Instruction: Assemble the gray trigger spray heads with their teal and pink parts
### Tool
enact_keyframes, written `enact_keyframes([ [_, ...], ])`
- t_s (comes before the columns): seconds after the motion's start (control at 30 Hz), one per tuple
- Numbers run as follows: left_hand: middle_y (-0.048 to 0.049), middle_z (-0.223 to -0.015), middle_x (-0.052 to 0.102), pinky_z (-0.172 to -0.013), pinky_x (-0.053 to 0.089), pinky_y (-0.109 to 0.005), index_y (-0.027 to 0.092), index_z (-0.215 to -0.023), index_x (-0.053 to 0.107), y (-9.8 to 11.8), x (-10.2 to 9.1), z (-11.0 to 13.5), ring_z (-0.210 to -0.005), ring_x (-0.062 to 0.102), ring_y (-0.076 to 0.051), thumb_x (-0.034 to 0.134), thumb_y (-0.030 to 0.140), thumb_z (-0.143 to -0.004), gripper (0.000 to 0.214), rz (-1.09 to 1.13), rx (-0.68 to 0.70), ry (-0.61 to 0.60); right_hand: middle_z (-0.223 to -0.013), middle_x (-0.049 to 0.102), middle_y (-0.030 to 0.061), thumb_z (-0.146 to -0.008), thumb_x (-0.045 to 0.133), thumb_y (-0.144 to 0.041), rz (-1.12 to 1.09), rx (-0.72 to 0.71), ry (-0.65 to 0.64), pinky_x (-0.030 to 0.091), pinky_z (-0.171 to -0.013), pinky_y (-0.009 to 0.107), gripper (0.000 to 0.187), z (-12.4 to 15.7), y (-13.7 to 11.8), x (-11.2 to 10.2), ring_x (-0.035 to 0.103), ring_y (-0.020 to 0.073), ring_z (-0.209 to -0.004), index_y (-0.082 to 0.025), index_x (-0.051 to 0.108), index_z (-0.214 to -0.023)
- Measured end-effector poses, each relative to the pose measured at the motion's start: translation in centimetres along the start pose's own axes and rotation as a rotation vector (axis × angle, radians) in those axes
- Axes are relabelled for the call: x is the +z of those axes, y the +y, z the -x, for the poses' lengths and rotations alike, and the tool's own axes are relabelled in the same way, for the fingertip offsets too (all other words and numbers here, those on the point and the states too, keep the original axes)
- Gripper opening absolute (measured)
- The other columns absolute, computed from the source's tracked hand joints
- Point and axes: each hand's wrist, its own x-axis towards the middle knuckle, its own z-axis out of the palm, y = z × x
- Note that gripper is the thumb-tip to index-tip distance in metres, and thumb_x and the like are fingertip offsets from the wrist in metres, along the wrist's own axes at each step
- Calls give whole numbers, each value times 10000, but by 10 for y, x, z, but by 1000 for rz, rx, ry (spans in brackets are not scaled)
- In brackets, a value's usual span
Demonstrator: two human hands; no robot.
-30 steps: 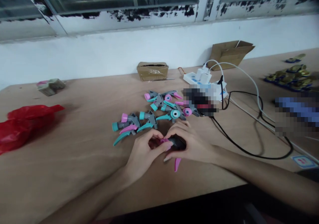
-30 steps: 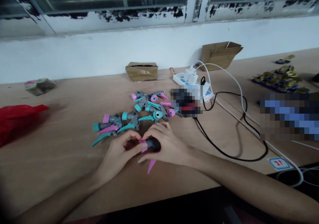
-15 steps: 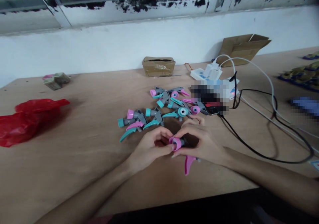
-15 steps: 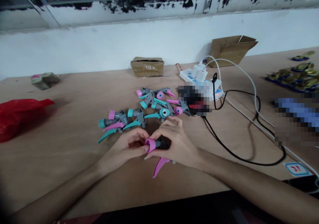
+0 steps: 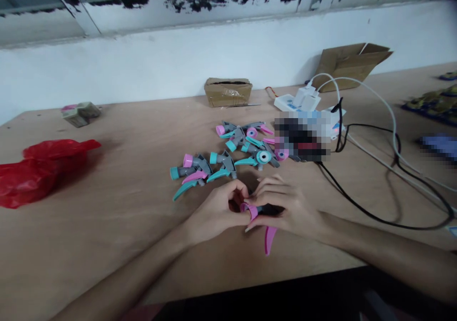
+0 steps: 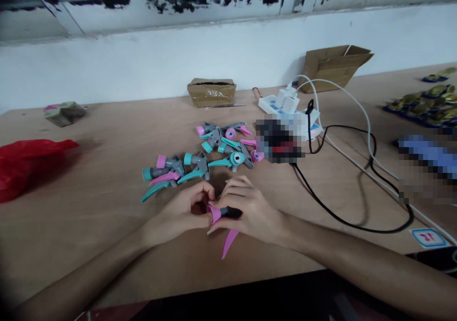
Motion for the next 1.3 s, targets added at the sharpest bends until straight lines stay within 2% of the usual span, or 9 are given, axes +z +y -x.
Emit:
enact_keyframes([
  [0.13,28,-751,543,-576,387,-213,193,-855,485,2,2,3,-674,503,-111,613,157,-692,211,-30,1,15,-693,644,-13,-672,705,-388,65,-14,0,411,-791,370,233,-1,3,-2,599,138,-694,-205,609,-779],
  [0.3,18,-772,552,-578,410,-219,190,-880,497,4,6,5,-684,528,-119,633,237,-722,214,-29,5,62,-687,647,-14,-728,669,-341,89,17,17,398,-745,347,163,-1,4,-3,584,131,-666,-202,597,-774],
  [0.47,-7,-866,600,-643,452,-243,200,-913,501,7,11,6,-776,581,-143,582,207,-762,171,-73,25,149,-700,640,-16,-727,671,-336,167,54,60,386,-748,343,162,0,1,-1,566,139,-692,-204,588,-773],
  [0.67,-1,-822,581,-600,442,-254,189,-771,519,4,13,7,-690,566,-133,605,191,-719,100,-360,30,380,-666,602,-12,-732,658,-312,207,126,65,375,-749,327,142,-1,3,2,541,142,-695,-186,602,-764],
  [0.8,13,-715,555,-602,402,-264,177,-659,576,5,11,8,-658,526,-132,590,185,-737,80,-563,33,352,-715,632,-23,-721,660,-250,223,195,59,316,-839,344,87,-1,0,7,566,142,-745,-201,612,-775],
  [0.9,17,-702,549,-582,375,-261,180,-667,607,8,10,7,-643,517,-127,573,202,-766,107,-599,19,316,-818,658,-13,-708,669,-261,274,262,52,233,-928,379,193,0,-1,9,576,168,-857,-223,624,-892],
  [1.0,17,-732,562,-583,373,-253,177,-673,613,9,10,5,-648,521,-120,579,213,-770,109,-571,41,313,-915,662,12,-703,672,-297,281,276,-22,225,-939,393,314,0,2,8,563,193,-948,-226,614,-1003],
  [1.13,12,-714,555,-575,385,-242,163,-628,589,7,10,5,-656,520,-123,589,183,-745,119,-613,94,378,-871,663,-6,-716,672,-312,229,263,-110,243,-939,407,267,-1,8,3,581,175,-915,-240,635,-970],
  [1.3,16,-680,537,-547,396,-228,162,-661,608,6,-5,8,-604,505,-108,558,143,-739,94,-600,128,514,-820,663,-11,-683,684,-435,223,286,17,307,-898,411,312,-1,15,-4,594,169,-843,-241,650,-926],
])
